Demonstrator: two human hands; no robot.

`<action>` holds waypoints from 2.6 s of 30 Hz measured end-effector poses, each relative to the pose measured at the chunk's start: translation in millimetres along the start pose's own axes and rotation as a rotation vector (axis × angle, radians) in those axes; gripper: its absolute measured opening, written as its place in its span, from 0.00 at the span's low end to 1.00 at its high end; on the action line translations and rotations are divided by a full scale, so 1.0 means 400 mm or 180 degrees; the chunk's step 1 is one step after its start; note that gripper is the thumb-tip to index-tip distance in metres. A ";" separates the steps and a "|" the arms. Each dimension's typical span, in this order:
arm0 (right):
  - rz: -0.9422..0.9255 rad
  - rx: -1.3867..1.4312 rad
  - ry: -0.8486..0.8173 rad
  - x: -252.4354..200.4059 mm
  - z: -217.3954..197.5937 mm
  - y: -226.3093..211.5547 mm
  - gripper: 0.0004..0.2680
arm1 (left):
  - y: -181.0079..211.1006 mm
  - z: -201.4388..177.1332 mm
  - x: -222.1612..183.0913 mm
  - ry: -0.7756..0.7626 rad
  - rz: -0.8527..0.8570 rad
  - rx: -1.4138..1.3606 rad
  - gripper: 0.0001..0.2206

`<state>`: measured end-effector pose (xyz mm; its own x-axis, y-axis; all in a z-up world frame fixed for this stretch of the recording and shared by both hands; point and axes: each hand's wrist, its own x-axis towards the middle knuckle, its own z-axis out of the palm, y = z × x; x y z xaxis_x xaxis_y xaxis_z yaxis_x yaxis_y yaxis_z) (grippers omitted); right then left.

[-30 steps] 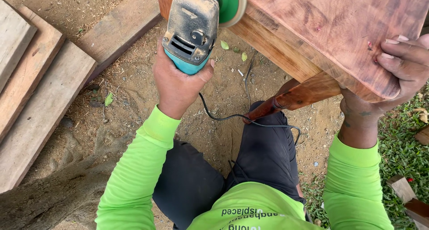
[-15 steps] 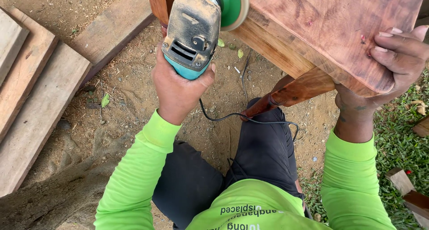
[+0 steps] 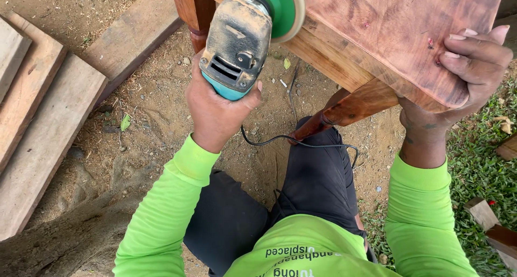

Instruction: Sanding the surface and legs of a wooden table using an angle grinder with a sanding disc.

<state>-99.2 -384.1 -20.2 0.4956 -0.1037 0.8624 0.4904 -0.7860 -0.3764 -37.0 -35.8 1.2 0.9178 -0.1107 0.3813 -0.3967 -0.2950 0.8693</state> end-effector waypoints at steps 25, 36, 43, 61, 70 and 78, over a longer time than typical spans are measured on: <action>0.0233 0.0065 0.0098 -0.003 0.005 -0.002 0.17 | 0.042 0.025 -0.012 -0.0152 0.0152 0.0327 0.33; 0.0177 0.0106 0.0126 -0.005 0.007 -0.001 0.18 | -0.021 -0.012 0.013 0.0081 0.0081 -0.0053 0.31; 0.0007 0.0016 0.0065 -0.001 0.004 -0.014 0.18 | 0.038 0.032 -0.027 -0.0178 -0.0071 0.0148 0.32; 0.0137 0.0123 0.0082 -0.007 0.012 -0.009 0.16 | -0.104 -0.146 0.053 0.0700 0.0068 -0.0286 0.28; 0.0253 0.0817 0.0263 -0.015 0.036 -0.018 0.20 | -0.163 -0.202 0.139 0.1173 0.0012 0.0128 0.27; 0.0316 0.0731 0.0158 -0.022 0.004 0.024 0.16 | -0.180 -0.228 0.201 0.0945 -0.0072 0.0356 0.28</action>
<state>-97.7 -389.6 -32.0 0.5165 -0.2078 0.8307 0.5939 -0.6119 -0.5223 63.9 63.3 -2.2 0.8750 0.1741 0.4518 -0.3569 -0.3986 0.8448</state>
